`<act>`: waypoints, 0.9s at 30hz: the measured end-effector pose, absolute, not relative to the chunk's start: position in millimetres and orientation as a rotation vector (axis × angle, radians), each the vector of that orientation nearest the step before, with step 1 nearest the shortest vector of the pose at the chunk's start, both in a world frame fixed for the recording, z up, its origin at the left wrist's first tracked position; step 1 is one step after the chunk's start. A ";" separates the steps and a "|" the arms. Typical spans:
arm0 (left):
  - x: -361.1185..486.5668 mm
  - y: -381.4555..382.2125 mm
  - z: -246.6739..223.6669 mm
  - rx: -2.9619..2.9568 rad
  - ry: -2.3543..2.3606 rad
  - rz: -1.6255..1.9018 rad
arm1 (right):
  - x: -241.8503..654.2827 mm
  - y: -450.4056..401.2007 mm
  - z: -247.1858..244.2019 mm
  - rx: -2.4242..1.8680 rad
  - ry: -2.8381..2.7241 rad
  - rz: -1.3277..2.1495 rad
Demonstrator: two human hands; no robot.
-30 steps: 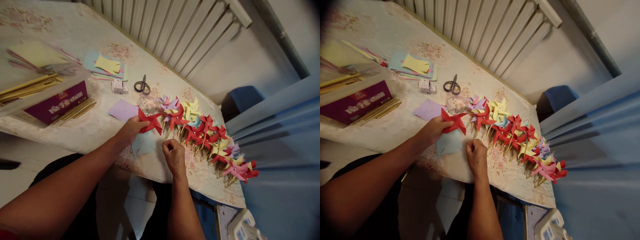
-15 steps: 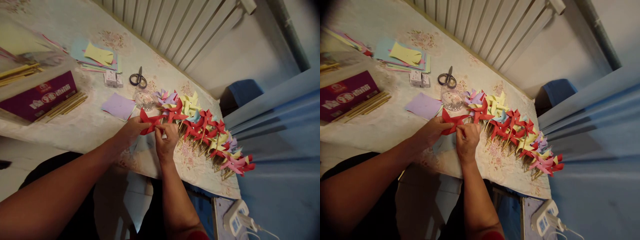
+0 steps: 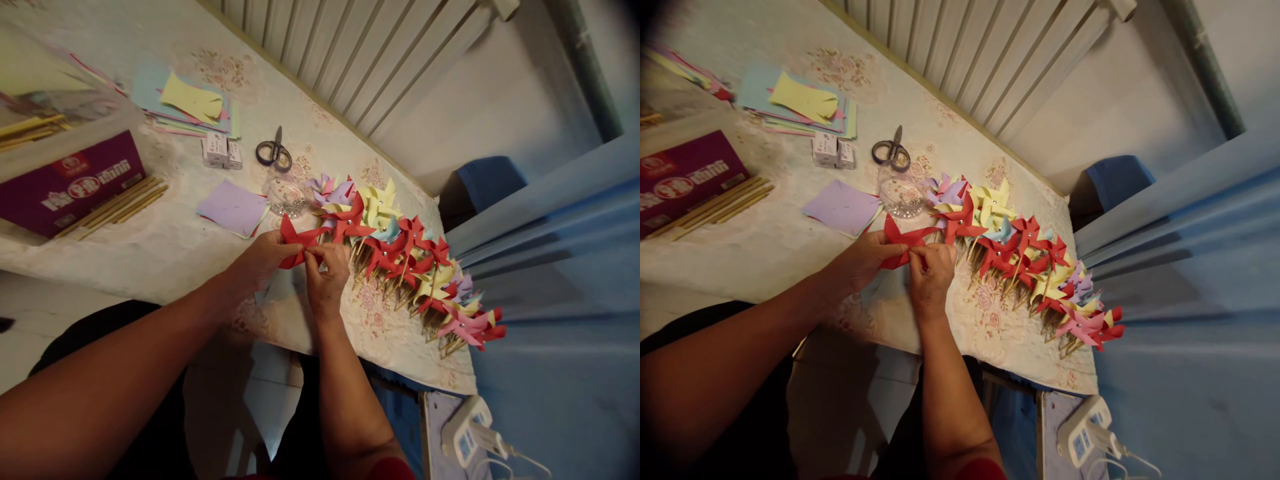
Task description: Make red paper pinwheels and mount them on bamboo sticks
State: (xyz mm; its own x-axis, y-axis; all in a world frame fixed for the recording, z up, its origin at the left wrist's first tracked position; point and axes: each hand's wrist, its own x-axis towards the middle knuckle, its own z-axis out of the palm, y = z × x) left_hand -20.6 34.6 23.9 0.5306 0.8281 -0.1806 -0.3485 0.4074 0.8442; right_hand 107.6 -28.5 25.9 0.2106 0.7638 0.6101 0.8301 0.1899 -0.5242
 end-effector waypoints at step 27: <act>-21.9 33.0 30.0 0.870 0.715 0.833 | 105.3 -29.2 27.2 -1.554 -1.561 -0.020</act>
